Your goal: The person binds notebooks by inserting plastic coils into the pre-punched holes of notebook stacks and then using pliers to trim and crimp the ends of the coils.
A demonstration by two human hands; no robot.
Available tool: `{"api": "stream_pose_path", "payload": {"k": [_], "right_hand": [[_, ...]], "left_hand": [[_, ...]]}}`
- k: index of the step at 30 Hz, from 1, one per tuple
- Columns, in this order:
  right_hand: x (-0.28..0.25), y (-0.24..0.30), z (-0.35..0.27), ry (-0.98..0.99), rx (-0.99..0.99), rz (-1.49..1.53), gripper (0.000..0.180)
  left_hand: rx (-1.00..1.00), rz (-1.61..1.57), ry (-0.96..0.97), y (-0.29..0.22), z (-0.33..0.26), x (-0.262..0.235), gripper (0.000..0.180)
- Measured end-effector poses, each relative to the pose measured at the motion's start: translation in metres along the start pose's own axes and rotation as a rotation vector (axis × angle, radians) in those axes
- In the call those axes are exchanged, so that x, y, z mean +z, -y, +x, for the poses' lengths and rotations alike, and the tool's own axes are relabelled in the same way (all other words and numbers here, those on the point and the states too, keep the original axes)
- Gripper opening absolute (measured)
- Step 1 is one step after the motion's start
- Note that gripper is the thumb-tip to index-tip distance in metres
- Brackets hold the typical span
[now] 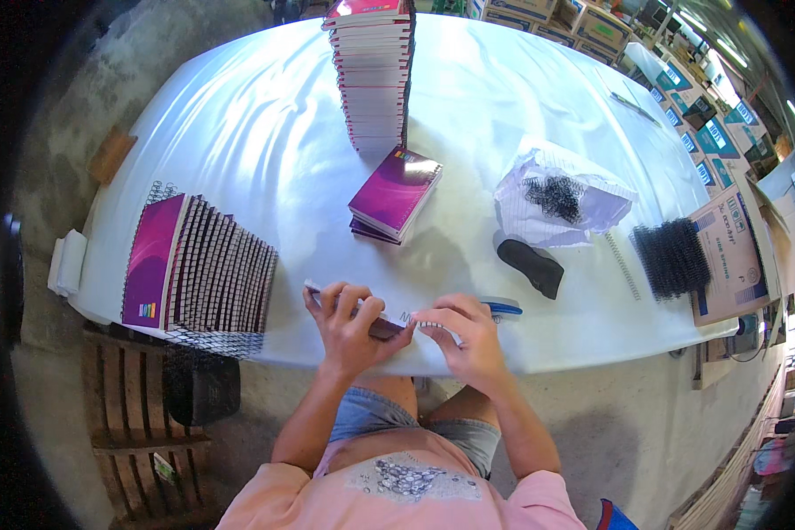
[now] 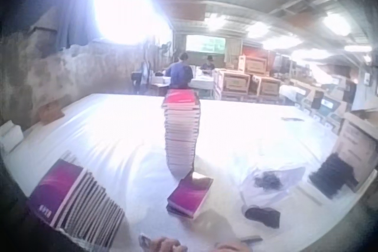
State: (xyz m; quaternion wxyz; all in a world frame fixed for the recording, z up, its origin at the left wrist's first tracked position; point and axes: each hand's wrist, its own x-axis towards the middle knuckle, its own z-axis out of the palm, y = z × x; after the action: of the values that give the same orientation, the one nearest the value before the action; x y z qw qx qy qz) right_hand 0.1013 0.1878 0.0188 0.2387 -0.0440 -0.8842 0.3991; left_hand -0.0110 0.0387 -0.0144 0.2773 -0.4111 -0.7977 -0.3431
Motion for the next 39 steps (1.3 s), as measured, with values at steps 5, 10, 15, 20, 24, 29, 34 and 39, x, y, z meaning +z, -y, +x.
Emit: {"api": "stream_pose_path", "payload": {"k": [5, 10, 15, 20, 24, 29, 34, 39], "right_hand": [[0.001, -0.010, -0.001, 0.004, 0.092, 0.190, 0.029], [-0.012, -0.008, 0.004, 0.298, 0.107, 0.370, 0.028], [-0.019, 0.013, 0.008, 0.348, 0.373, 0.286, 0.023], [-0.017, 0.012, 0.001, 0.239, 0.119, 0.065, 0.025], [-0.038, -0.010, 0.009, 0.263, 0.107, -0.047, 0.035], [-0.087, -0.087, -0.001, -0.152, 0.063, -0.738, 0.045], [-0.076, -0.090, 0.010, -0.142, 0.337, -0.254, 0.036], [-0.007, -0.016, 0.021, 0.438, 0.068, 0.577, 0.021]], "left_hand": [[0.006, -0.006, 0.004, -0.001, 0.000, -0.003, 0.037], [0.014, -0.012, 0.078, 0.003, 0.001, -0.007, 0.043], [-0.022, -0.034, 0.141, 0.006, 0.001, -0.009, 0.044], [-0.028, -0.017, 0.170, 0.007, 0.000, -0.012, 0.040], [-0.037, -0.063, 0.175, 0.010, 0.000, -0.017, 0.040], [0.007, -0.142, 0.233, 0.013, -0.001, -0.030, 0.040], [0.015, -0.264, 0.230, 0.016, 0.000, -0.035, 0.040], [0.020, -0.245, 0.269, 0.020, -0.002, -0.033, 0.041]]}}
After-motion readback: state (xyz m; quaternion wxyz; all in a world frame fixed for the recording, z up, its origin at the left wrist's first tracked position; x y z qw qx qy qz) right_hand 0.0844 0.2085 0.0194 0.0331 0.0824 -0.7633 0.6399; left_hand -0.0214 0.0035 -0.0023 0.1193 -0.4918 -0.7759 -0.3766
